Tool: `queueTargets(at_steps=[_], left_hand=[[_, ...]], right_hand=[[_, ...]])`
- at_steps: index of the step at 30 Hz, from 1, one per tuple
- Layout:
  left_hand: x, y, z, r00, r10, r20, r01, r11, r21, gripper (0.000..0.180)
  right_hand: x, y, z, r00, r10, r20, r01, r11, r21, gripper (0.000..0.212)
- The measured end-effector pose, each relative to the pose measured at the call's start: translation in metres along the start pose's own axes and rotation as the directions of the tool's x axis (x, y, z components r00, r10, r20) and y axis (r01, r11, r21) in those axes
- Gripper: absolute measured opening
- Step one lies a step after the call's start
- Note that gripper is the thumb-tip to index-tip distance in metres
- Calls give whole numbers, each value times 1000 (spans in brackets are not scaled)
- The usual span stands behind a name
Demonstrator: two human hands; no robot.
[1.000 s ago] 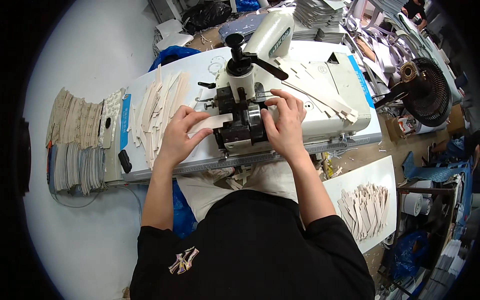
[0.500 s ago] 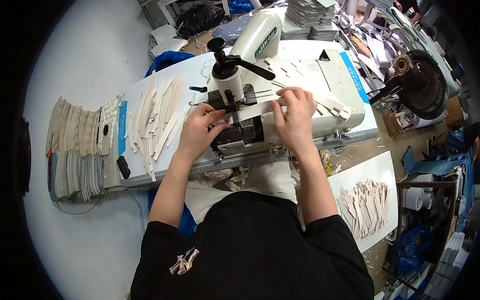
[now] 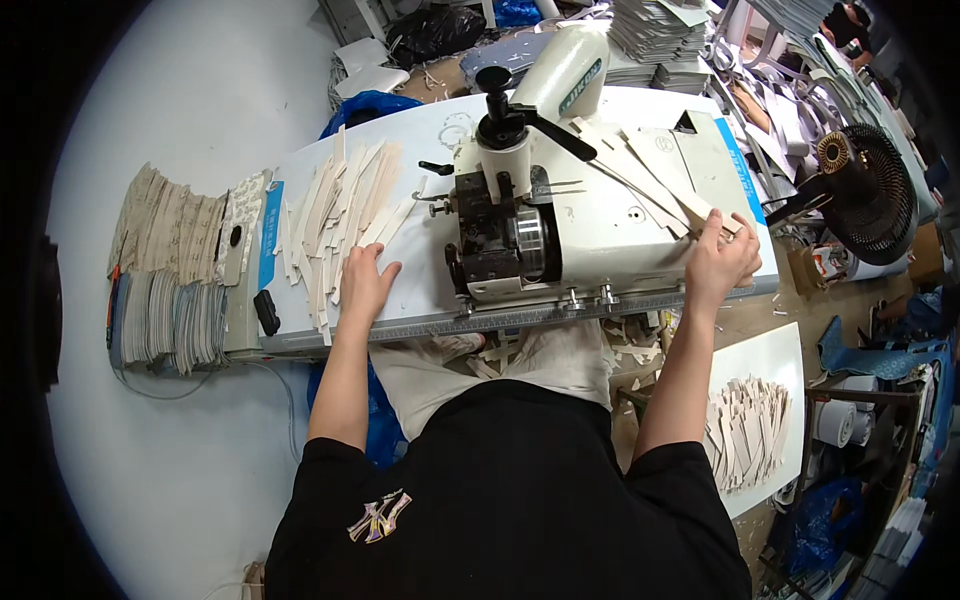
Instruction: Operating an industrial machine to process and trim white material straps.
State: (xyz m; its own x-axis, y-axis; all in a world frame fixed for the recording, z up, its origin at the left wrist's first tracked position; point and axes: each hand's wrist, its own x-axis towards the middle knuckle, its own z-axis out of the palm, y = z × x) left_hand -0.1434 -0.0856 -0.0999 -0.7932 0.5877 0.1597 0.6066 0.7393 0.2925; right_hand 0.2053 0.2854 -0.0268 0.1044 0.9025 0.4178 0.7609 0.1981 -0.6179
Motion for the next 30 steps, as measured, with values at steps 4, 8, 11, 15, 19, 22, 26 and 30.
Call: queueTargets(at_steps=[4,8,11,15,19,22,26,30], left_hand=[[-8,-4,3,998,-57,9,57,996,-64,39],[7,5,-9,999,-12,-33,9,997,-72,36],[33,10,-7,993,103,-63,-109,989,-97,34],[59,11,16,985,165,-57,-169,984,-62,32],[71,2,26,984,170,-55,-169,985,20,29],[73,-2,21,998,50,-40,-53,996,-69,26],[61,8,-17,970,-26,-243,-78,909,-410,24],[26,59,-87,999,39,23,-13,733,-680,26]], right_hand=[[-9,-3,5,973,-163,-161,164,986,-5,54],[-15,-25,-7,958,-233,-165,236,972,-1,56],[-18,-31,-5,928,-352,-125,363,929,78,52],[-39,-53,-4,883,-468,34,453,870,192,45],[-57,-66,-7,836,-532,135,474,824,312,36],[-65,-68,-9,798,-575,178,488,791,370,32],[-68,-76,-5,752,-617,231,494,760,422,28],[-75,-84,2,738,-618,271,450,750,484,26]])
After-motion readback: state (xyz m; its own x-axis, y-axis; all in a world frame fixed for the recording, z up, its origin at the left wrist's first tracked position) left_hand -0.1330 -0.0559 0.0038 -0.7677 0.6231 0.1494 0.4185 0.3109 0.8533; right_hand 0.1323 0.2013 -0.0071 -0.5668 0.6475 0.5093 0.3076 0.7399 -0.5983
